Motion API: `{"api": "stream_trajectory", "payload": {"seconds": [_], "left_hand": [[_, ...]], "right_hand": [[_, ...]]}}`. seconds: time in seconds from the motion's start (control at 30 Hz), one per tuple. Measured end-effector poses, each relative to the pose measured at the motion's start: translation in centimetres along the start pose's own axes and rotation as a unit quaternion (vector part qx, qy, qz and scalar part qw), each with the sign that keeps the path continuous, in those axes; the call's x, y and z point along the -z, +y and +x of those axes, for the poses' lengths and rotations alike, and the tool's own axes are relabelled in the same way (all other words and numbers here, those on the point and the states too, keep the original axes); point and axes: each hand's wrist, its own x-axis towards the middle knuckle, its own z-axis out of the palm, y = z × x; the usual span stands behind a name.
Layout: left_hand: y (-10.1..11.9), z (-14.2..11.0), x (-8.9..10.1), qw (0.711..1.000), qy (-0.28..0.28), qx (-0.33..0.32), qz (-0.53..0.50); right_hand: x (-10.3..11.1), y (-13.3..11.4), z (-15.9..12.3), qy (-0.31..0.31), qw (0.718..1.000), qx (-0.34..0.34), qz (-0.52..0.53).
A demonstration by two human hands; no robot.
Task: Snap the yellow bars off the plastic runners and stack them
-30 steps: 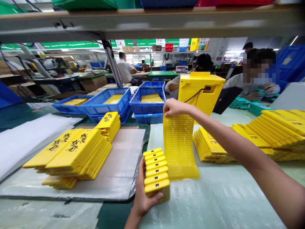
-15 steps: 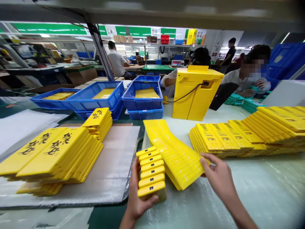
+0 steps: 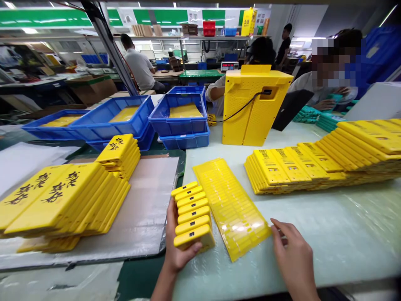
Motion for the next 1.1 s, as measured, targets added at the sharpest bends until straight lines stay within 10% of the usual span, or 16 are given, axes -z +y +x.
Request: {"api": "stream_trajectory", "payload": {"seconds": [0.6, 0.9, 1.1], "left_hand": [[2.5, -0.3, -1.5, 0.999, 0.014, 0.039, 0.003], [1.6, -1.1, -1.0, 0.999, -0.022, 0.010, 0.040], [1.2, -1.7, -1.1, 0.999, -0.036, 0.015, 0.037]], "right_hand": [[-0.4, -3.5, 0.2, -0.139, 0.976, -0.010, -0.168], [-0.4, -0.1, 0.1, -0.072, 0.986, -0.142, 0.056], [1.9, -0.7, 2.3, -0.164, 0.905, -0.260, 0.293]]}}
